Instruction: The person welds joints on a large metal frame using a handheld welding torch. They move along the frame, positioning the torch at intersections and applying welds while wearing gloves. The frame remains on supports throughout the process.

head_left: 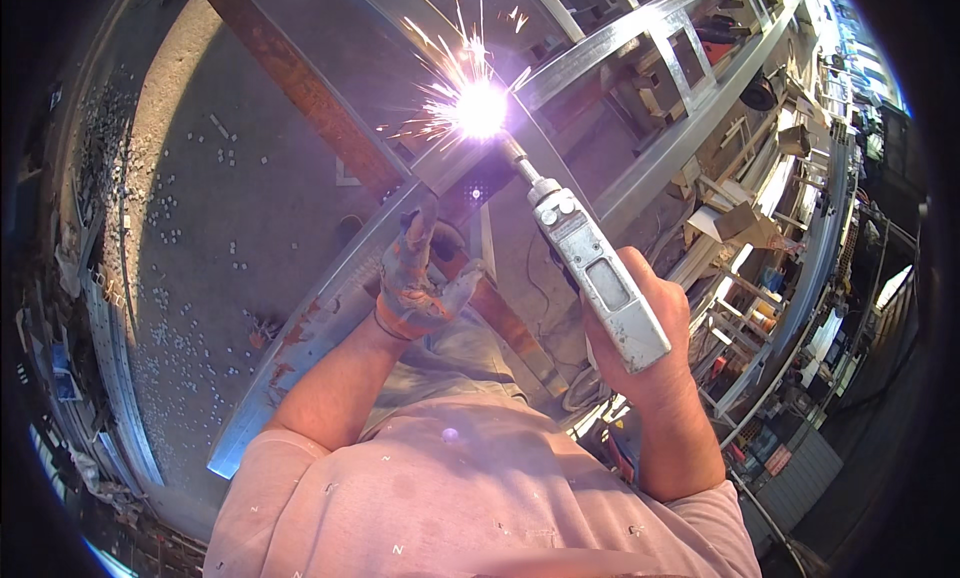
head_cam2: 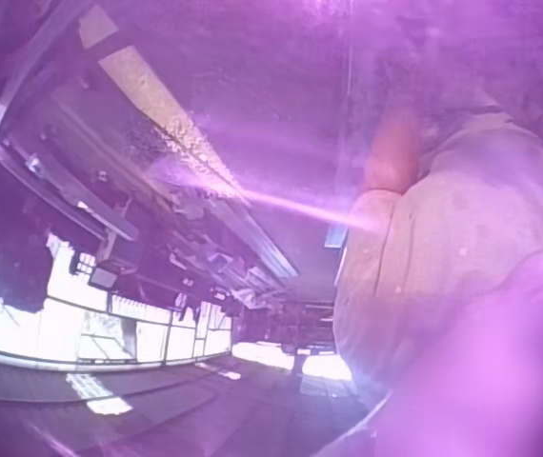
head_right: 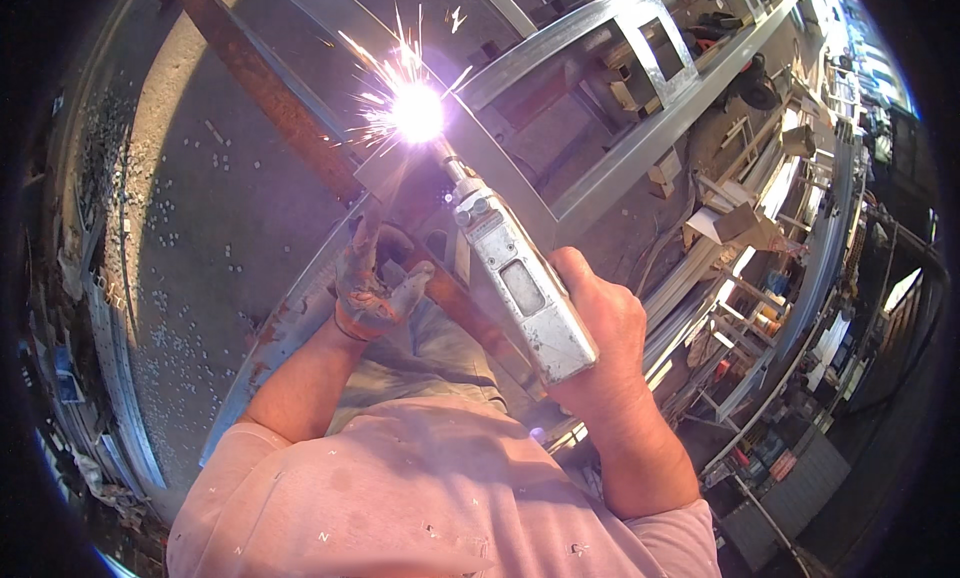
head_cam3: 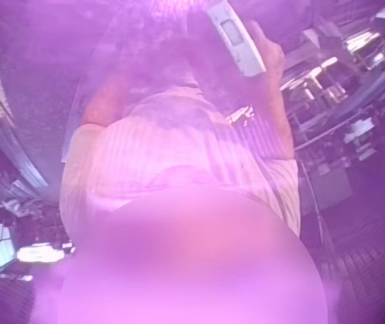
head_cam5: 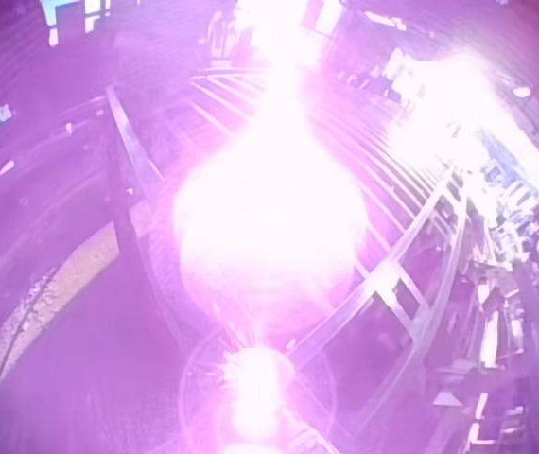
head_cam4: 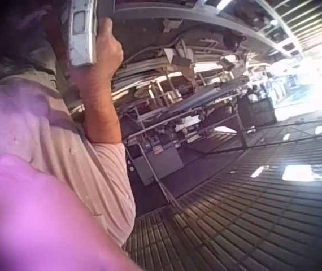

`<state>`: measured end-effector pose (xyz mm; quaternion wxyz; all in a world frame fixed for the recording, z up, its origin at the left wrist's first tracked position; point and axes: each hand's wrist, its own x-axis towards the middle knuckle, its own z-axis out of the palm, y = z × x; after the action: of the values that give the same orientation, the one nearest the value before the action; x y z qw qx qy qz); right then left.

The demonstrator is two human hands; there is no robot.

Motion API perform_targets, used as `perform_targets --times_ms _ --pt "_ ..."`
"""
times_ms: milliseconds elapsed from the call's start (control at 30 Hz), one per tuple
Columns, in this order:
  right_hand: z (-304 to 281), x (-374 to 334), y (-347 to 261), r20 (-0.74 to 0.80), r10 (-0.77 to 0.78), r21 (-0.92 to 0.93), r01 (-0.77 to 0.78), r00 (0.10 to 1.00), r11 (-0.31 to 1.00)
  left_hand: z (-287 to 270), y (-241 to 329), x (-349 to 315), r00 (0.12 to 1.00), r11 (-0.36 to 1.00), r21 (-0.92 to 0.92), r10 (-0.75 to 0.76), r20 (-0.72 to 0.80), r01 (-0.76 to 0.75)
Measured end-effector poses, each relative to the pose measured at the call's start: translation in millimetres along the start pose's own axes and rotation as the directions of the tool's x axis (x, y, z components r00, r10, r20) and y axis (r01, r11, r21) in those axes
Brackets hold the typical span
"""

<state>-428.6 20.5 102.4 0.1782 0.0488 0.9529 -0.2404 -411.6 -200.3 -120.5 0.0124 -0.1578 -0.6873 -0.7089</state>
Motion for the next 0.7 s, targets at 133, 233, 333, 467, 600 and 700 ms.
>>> perform_targets --times_ms 133,233,333,467,600,700 --pt "1 -2 1 -0.011 0.0 -0.023 0.0 1.0 1.0 1 -1 2 1.0 1.0 0.017 0.009 -0.022 -0.008" --pt "1 -2 1 -0.008 0.005 -0.038 -0.005 1.0 0.999 0 -2 4 1.0 0.999 0.048 0.02 -0.014 -0.019" --pt "0 -3 1 -0.005 0.007 -0.037 -0.007 1.0 0.999 0 -3 5 0.999 0.998 0.045 0.047 -0.012 -0.046" --pt "-1 -4 1 0.005 0.031 -0.024 -0.031 1.0 0.999 1 -2 0 1.0 1.0 -0.005 0.013 -0.023 -0.013" --pt "-1 -5 1 -0.005 0.024 -0.02 -0.024 1.0 1.0 4 -6 -5 0.997 0.998 0.037 0.06 -0.042 -0.059" --pt "-1 -6 2 0.0 0.028 -0.022 -0.028 1.0 0.999 5 -9 -6 0.996 0.996 -0.004 0.084 -0.043 -0.084"
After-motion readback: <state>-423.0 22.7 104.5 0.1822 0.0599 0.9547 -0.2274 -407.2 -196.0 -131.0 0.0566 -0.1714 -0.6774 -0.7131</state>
